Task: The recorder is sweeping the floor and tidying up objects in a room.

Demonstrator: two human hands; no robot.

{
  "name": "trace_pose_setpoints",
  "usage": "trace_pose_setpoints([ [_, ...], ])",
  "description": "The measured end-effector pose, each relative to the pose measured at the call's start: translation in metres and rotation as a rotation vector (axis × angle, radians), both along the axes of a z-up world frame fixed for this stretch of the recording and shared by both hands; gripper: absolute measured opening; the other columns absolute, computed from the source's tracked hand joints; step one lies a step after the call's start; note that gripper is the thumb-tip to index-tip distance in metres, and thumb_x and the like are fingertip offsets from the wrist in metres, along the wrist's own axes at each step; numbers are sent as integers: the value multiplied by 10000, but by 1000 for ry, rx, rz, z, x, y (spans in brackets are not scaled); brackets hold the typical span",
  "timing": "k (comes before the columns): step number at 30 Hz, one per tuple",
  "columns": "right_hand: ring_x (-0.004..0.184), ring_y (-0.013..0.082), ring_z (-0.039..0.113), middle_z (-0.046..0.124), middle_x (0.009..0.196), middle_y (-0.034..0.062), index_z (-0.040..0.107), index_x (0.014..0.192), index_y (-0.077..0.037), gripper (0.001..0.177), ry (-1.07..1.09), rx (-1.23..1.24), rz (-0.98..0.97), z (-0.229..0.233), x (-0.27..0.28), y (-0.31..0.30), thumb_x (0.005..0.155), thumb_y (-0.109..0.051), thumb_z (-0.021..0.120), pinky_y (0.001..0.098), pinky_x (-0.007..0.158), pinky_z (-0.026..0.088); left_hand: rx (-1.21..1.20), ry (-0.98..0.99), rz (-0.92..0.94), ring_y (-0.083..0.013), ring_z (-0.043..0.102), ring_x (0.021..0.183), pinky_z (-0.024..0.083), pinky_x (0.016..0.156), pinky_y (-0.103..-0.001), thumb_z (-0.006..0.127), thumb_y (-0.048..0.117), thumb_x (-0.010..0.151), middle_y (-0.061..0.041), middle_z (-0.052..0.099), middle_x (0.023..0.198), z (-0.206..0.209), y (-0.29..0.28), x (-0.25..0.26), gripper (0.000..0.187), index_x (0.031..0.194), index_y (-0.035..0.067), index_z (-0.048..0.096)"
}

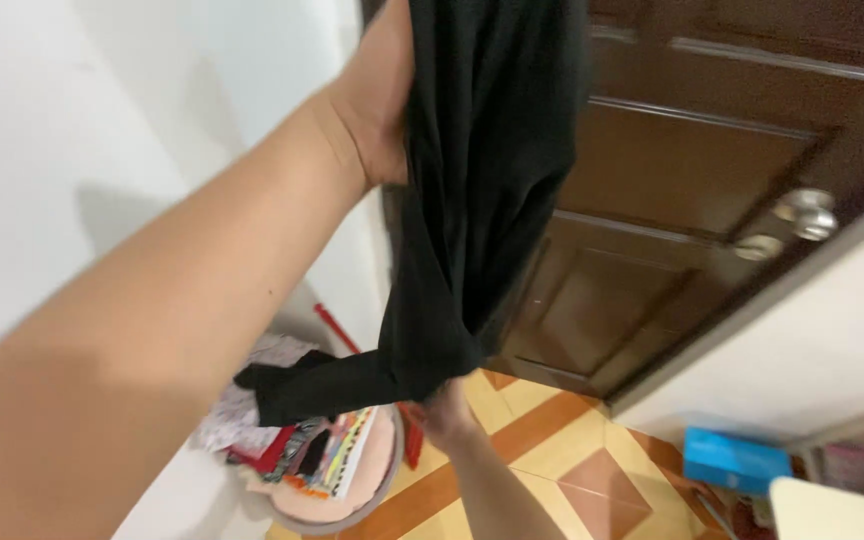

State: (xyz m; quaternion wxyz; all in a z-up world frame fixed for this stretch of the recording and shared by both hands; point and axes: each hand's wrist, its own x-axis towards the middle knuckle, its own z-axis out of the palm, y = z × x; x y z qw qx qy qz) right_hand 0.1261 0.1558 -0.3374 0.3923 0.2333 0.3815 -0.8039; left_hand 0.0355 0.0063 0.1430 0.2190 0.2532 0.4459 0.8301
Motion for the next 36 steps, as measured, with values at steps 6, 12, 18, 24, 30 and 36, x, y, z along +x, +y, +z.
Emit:
trace_pose_setpoints([
  [6,1515,330,323,401,1627,161,282,1605,-70,1201,-50,43,-22,65,-15,-3,761,-900,482,542,1242,119,-36,0,227,-340,643,1236,507,1130,-523,500,698,993,-214,632,1375,9,-75,24,836,1411,-18,605],
  [12,1345,285,465,503,1454,138,410,1482,0,919,104,-39,98,-30,-35,36,931,-713,588,540,1242,199,-26,12,384,-344,583,1288,446,1209,-488,496,534,1072,-203,566,1424,6,-146,55,655,1414,-23,535],
  [18,931,299,642,605,1022,144,573,1206,-17,519,-73,28,-30,42,-6,21,1002,-494,555,530,1014,565,-32,0,435,-344,566,1319,428,1248,-472,483,462,1097,-197,548,1454,3,-177,83,587,1429,-22,511],
  [24,1098,282,710,661,1310,209,616,1361,9,505,-100,-381,371,28,14,-59,1028,-365,558,447,1018,590,-60,-79,485,-340,605,1334,462,1245,-477,461,490,1053,-200,593,1469,-10,-162,90,659,1469,-15,544],
  [30,1318,291,566,557,1414,173,508,1411,-41,595,-251,195,95,81,19,-73,1066,-523,553,439,1097,500,-56,-83,463,-319,615,1374,485,1277,-453,451,510,1066,-196,610,1498,-13,-151,80,701,1520,-17,535],
  [36,1235,328,635,629,1395,192,584,1407,-12,687,-41,-487,105,72,12,-91,977,-538,481,459,1076,499,52,-22,508,-325,623,1342,502,1241,-454,459,489,1055,-201,618,1467,-2,-129,85,677,1505,-9,547],
])
